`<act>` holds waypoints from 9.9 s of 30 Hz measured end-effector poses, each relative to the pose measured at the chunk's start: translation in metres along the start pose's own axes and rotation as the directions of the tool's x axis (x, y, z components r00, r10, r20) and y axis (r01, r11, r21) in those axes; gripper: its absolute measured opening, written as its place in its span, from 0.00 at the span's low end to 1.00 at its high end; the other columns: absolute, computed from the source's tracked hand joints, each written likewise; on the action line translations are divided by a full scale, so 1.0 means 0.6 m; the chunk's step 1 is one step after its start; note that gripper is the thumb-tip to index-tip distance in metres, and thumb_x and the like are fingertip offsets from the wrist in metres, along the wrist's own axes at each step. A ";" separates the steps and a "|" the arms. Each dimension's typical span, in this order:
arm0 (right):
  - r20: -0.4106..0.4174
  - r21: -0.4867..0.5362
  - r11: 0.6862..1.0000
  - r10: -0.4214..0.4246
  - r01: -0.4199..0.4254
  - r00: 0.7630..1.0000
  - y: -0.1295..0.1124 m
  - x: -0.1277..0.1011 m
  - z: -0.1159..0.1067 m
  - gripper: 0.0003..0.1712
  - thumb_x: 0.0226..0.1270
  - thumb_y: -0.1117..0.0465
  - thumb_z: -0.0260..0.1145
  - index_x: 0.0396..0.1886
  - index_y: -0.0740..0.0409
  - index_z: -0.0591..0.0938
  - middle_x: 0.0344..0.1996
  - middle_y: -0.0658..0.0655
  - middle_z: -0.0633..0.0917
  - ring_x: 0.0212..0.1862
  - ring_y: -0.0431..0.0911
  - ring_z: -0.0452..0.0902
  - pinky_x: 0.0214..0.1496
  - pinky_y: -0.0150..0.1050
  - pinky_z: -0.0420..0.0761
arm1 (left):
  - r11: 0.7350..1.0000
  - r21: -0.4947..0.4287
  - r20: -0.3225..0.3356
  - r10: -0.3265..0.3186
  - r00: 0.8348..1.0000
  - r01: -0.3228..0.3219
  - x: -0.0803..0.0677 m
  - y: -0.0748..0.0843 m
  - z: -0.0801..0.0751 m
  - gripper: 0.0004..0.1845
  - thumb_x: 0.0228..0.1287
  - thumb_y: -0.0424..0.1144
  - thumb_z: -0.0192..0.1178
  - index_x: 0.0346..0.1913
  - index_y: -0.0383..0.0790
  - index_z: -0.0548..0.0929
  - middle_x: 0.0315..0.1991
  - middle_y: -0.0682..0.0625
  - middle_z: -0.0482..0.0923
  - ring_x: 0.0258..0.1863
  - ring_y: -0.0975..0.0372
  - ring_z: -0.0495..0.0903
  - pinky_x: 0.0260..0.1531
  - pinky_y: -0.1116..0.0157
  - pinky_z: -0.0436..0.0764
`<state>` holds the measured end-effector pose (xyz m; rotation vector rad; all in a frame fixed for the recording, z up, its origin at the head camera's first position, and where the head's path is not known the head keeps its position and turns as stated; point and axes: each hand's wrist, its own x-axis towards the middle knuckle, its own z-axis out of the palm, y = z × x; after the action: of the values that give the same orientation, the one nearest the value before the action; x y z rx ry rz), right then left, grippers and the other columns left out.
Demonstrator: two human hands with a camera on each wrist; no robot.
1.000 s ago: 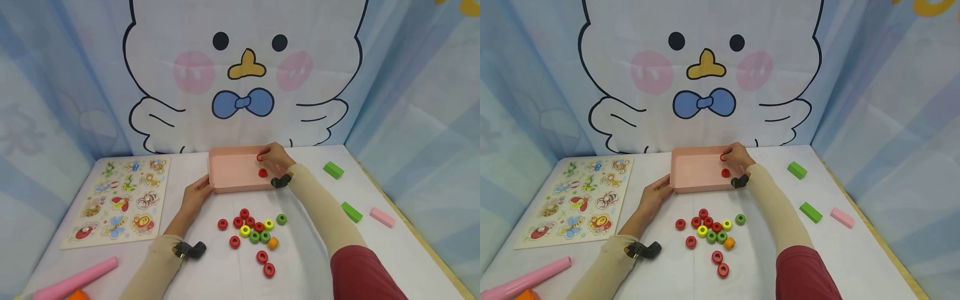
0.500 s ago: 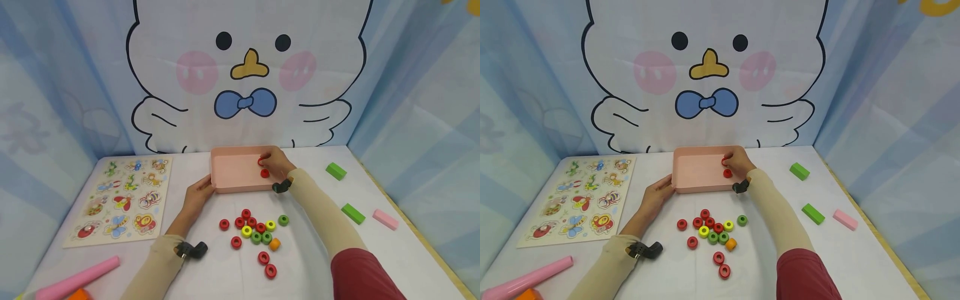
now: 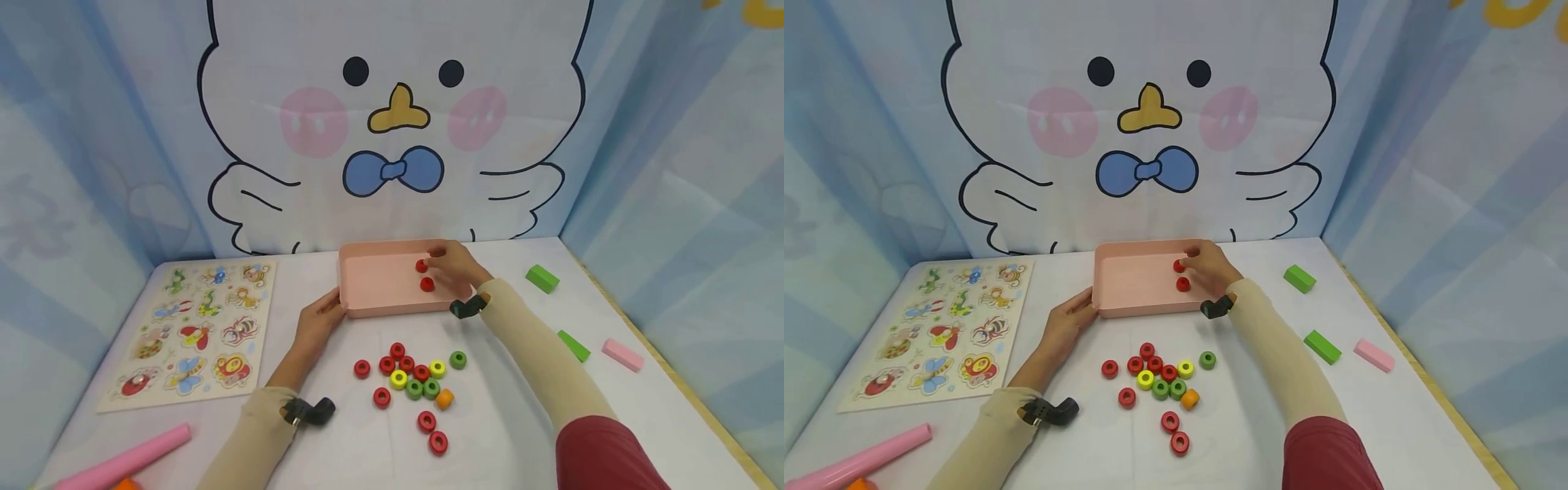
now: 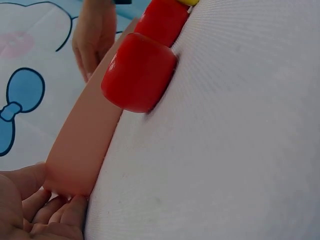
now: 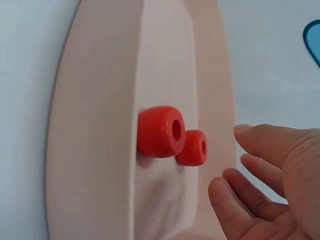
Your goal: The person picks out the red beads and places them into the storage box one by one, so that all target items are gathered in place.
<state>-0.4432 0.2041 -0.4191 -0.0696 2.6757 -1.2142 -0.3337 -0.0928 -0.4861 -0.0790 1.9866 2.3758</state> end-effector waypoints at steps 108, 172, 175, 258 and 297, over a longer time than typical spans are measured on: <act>0.125 -0.213 0.974 -0.054 0.080 0.991 -0.063 0.081 0.077 0.17 0.66 0.56 0.69 0.52 0.58 0.85 0.45 0.59 0.78 0.39 0.52 0.75 0.33 0.37 0.77 | 0.999 0.047 0.004 0.005 1.000 -0.006 -0.005 -0.007 -0.004 0.28 0.68 0.34 0.61 0.70 0.38 0.70 0.68 0.45 0.69 0.66 0.59 0.68 0.60 0.69 0.72; 0.432 -0.077 0.904 -0.351 0.421 0.831 0.006 -0.244 0.112 0.15 0.63 0.59 0.72 0.50 0.52 0.85 0.44 0.45 0.82 0.44 0.40 0.78 0.47 0.31 0.81 | 0.999 0.030 0.031 -0.036 0.999 0.035 -0.004 -0.004 -0.002 0.28 0.70 0.33 0.59 0.72 0.39 0.68 0.68 0.45 0.68 0.65 0.61 0.70 0.57 0.72 0.74; 0.433 -0.081 0.902 -0.351 0.424 0.830 0.006 -0.244 0.115 0.13 0.63 0.60 0.72 0.48 0.52 0.86 0.43 0.45 0.82 0.42 0.39 0.78 0.45 0.31 0.82 | 0.999 0.026 0.029 -0.032 0.999 0.031 -0.004 -0.004 -0.002 0.28 0.70 0.33 0.59 0.71 0.39 0.69 0.68 0.45 0.69 0.64 0.61 0.70 0.57 0.72 0.74; 0.061 -0.146 0.923 -0.352 0.357 0.934 -0.027 -0.072 0.021 0.19 0.68 0.61 0.68 0.55 0.63 0.83 0.48 0.56 0.84 0.49 0.49 0.78 0.56 0.41 0.81 | 1.000 0.013 0.035 0.017 0.999 -0.018 -0.003 -0.006 0.000 0.28 0.68 0.32 0.61 0.70 0.34 0.69 0.67 0.42 0.69 0.65 0.58 0.69 0.58 0.71 0.73; 0.601 -0.001 0.885 -0.372 0.466 0.708 0.021 -0.228 0.077 0.09 0.63 0.63 0.72 0.43 0.51 0.88 0.39 0.43 0.83 0.43 0.37 0.79 0.51 0.31 0.81 | 0.997 0.054 0.022 -0.058 0.998 0.056 -0.007 -0.002 -0.001 0.28 0.70 0.34 0.59 0.72 0.40 0.68 0.69 0.46 0.68 0.65 0.61 0.69 0.59 0.69 0.73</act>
<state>-0.2997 0.1951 -0.4359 -0.9718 2.2271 -0.8736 -0.3297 -0.0930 -0.4872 -0.1039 2.0076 2.2775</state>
